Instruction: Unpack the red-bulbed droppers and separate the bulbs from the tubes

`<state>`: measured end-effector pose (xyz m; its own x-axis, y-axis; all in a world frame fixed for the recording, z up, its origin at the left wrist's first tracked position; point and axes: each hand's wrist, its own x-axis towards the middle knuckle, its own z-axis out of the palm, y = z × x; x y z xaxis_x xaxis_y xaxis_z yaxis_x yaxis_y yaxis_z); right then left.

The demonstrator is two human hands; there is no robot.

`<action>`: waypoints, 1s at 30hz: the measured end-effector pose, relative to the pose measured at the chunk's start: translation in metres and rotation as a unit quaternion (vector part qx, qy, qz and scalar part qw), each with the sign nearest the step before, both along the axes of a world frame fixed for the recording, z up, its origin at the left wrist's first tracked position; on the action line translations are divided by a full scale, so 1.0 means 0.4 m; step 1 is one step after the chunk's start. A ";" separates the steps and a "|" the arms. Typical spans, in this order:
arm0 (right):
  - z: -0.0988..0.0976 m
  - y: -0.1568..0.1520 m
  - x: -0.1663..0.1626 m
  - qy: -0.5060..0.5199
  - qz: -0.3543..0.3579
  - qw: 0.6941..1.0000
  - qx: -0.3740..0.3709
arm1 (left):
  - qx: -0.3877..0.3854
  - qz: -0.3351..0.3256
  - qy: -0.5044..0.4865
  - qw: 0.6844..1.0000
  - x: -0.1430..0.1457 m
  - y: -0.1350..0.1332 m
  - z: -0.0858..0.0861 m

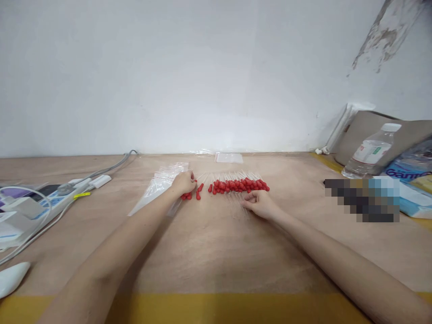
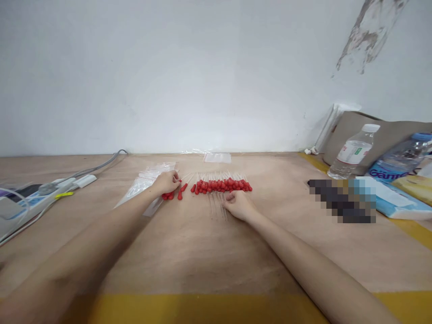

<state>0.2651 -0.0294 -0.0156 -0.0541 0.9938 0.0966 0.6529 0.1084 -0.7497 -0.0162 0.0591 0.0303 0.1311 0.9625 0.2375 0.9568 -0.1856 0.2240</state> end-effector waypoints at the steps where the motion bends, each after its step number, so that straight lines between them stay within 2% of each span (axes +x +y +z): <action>1: -0.001 -0.002 -0.003 0.007 0.002 1.000 0.000 | 0.004 0.001 0.000 1.000 0.000 0.000 0.001; 5: -0.002 -0.010 -0.014 0.037 0.008 0.999 -0.009 | 0.049 0.008 -0.012 0.999 0.001 -0.019 0.016; 8: 0.003 -0.014 -0.020 0.051 0.015 0.998 -0.014 | 0.099 0.000 -0.028 0.995 -0.003 -0.059 0.027; 11: 0.011 -0.020 -0.027 0.069 0.023 0.997 0.005 | 0.145 -0.065 -0.061 0.985 -0.005 -0.125 0.018; 14: 0.011 -0.027 -0.036 0.106 0.026 0.990 0.085 | 0.162 -0.175 -0.095 0.966 -0.001 -0.197 -0.010; 18: -0.005 -0.031 -0.038 0.085 0.009 0.971 0.223 | 0.198 -0.247 -0.136 0.939 0.012 -0.256 -0.045; 21: -0.008 -0.040 -0.035 0.035 0.032 0.958 0.284 | 0.198 -0.293 -0.124 0.927 0.019 -0.261 -0.055; 24: 0.004 -0.057 -0.039 -0.016 0.092 0.938 0.334 | 0.187 -0.326 -0.111 0.920 0.020 -0.251 -0.059; 27: 0.013 -0.070 -0.050 -0.066 0.157 0.918 0.359 | 0.192 -0.343 -0.112 0.912 0.023 -0.246 -0.065; 30: 0.011 -0.071 -0.062 -0.110 0.191 0.896 0.384 | 0.196 -0.356 -0.114 0.907 0.032 -0.249 -0.073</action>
